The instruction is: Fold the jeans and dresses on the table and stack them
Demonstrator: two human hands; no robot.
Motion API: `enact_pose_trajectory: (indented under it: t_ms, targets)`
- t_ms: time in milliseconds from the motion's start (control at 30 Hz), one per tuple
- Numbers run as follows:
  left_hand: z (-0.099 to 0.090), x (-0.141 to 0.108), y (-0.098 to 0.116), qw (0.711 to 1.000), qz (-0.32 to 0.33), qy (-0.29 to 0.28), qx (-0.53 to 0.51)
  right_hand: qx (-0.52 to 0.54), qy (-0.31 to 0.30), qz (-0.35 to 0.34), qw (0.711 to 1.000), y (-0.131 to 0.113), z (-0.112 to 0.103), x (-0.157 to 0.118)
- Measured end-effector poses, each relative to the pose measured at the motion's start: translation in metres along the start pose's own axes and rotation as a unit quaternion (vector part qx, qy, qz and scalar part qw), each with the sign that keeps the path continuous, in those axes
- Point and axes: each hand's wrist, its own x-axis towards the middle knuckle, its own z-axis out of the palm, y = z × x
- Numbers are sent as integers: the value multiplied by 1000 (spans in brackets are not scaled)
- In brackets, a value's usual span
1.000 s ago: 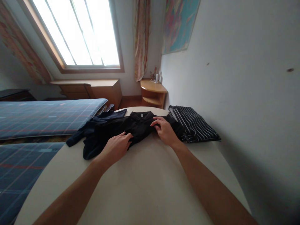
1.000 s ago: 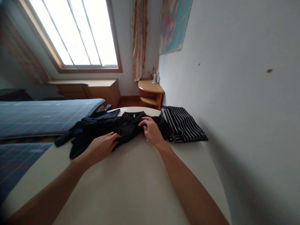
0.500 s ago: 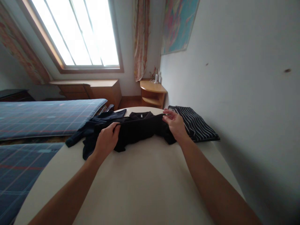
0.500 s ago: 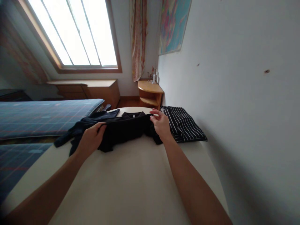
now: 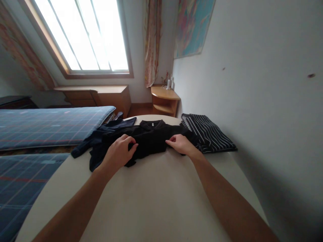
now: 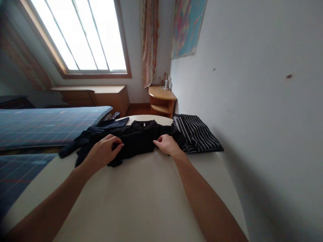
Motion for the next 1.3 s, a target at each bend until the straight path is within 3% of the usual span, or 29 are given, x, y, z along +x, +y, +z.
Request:
enact_pose_trajectory:
  t_ms: [133, 300, 500, 633, 767, 933, 1033, 1167, 1233, 1300]
  targets:
    - [0, -4, 2, 997, 23, -72, 27, -37, -35, -18, 999, 0, 10, 1]
    - [-5, -4, 5, 995, 19, -88, 38, -22, 9, -49, 999, -5, 13, -2]
    - [-12, -1, 12, 999, -48, 5, 19, 108, 72, -32, 991, -9, -3, 4]
    - [-17, 4, 13, 988, -92, 95, -81, 266, 123, -11, 956, -14, -22, 5]
    - [-17, 3, 18, 971, -69, 96, -207, 361, 147, 33, 920, -14, -39, 2]
    - [-9, -6, 35, 985, 42, 38, -165, 290, 211, 38, 933, 0, -51, 3]
    - [-5, -9, 42, 990, 36, 17, -133, 244, 207, -1, 947, -2, -56, -1]
    - [-2, -7, 43, 990, -13, 8, -138, 135, 159, -105, 972, -30, -53, -21]
    - [-1, -7, 42, 989, -22, 5, -149, 103, 101, -168, 975, -49, -44, -34]
    - [0, -7, 41, 987, -24, 2, -158, 54, 80, -198, 976, -66, -32, -48]
